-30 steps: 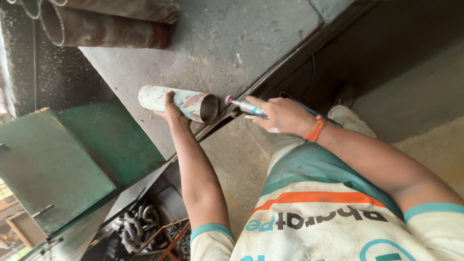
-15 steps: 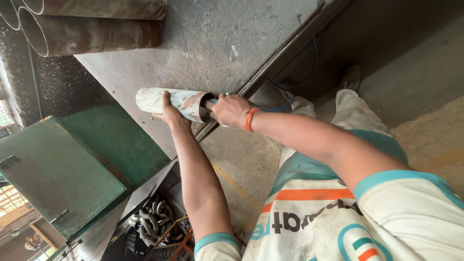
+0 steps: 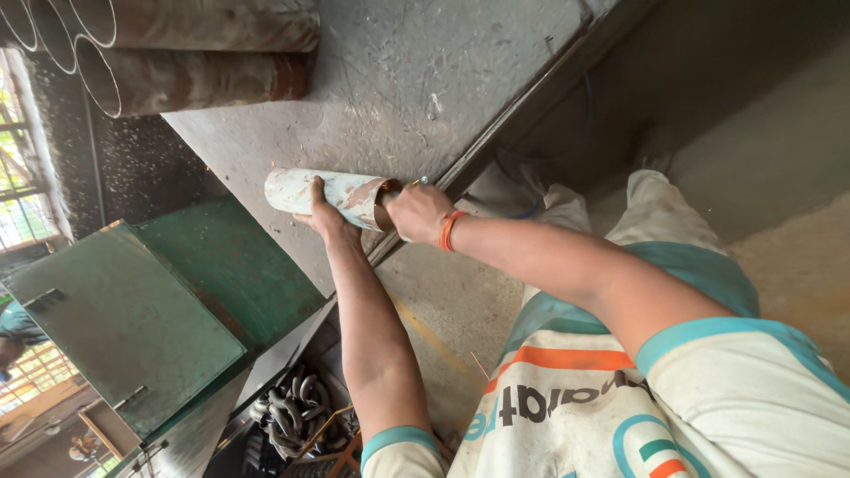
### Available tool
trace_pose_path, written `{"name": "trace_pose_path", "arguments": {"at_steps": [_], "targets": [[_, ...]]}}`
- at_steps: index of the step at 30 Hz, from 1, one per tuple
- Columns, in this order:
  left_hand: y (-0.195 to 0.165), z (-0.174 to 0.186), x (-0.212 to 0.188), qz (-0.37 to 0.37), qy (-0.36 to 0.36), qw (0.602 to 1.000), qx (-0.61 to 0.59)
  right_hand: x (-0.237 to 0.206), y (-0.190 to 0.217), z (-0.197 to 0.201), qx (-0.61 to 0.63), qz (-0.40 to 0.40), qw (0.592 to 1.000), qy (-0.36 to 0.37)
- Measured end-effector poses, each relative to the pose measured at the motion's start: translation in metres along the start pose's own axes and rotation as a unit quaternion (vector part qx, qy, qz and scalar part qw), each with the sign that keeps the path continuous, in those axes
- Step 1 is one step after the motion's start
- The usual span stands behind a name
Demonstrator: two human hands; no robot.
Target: The person holds a steel pipe against the workbench and uses a pneumatic die grinder to grind the inside edge of the pipe end, producing sparks. They rotate the pipe to grind around the rim, set the finished pipe aside, pick another pipe from the stack, and repeat the grinding on each pipe end.
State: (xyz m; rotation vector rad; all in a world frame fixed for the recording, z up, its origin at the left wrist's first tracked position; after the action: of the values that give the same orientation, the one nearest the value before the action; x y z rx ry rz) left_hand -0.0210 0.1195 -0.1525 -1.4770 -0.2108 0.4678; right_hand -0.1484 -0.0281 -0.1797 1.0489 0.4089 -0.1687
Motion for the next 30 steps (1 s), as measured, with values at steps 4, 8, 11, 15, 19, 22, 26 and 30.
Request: {"name": "trace_pose_path", "arguments": {"at_steps": [4, 8, 11, 15, 19, 22, 26, 30], "targets": [[0.0012, -0.0004, 0.0005, 0.011, -0.005, 1.0, 0.012, 0.0013, -0.0009, -0.0023, -0.007, -0.008, 1.0, -0.013], [0.0003, 0.0016, 0.0021, -0.009, 0.013, 1.0, 0.015, 0.0026, -0.0003, -0.0022, 0.002, -0.003, 1.0, -0.009], [-0.0005, 0.0027, 0.002, -0.006, 0.005, 1.0, 0.007, 0.002, 0.002, 0.0002, -0.009, -0.001, 1.0, -0.017], [-0.0006, 0.0022, 0.0004, -0.002, 0.004, 1.0, -0.005, -0.0023, 0.0042, 0.001, -0.004, -0.007, 1.0, -0.012], [0.0, 0.004, 0.0016, 0.0, -0.001, 1.0, 0.006, -0.0032, 0.0043, 0.0018, 0.062, -0.01, 0.998, 0.013], [-0.0007, 0.0036, 0.0026, -0.016, 0.011, 1.0, -0.007, -0.0013, 0.003, 0.0038, 0.003, -0.003, 1.0, -0.021], [0.0004, 0.0043, 0.0006, -0.004, -0.001, 1.0, 0.003, 0.0001, 0.0021, -0.0014, 0.035, 0.001, 0.999, -0.009], [-0.0008, 0.0024, -0.0006, -0.002, -0.001, 1.0, 0.001, 0.0057, 0.0024, -0.0054, 0.005, -0.001, 1.0, -0.022]]}}
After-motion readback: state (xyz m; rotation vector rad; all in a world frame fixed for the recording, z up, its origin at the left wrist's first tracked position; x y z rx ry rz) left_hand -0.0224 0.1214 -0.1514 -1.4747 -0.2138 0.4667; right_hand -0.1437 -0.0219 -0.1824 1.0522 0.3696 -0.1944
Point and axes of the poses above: each hand's wrist, its own x-axis towards the middle knuckle, its own z-axis out of the back of the hand, y = z × x, the point moved 3 cm from there along x, towards the middle knuckle, and after that the axes turned 12 degrees about -z, right-handed, at the moved point
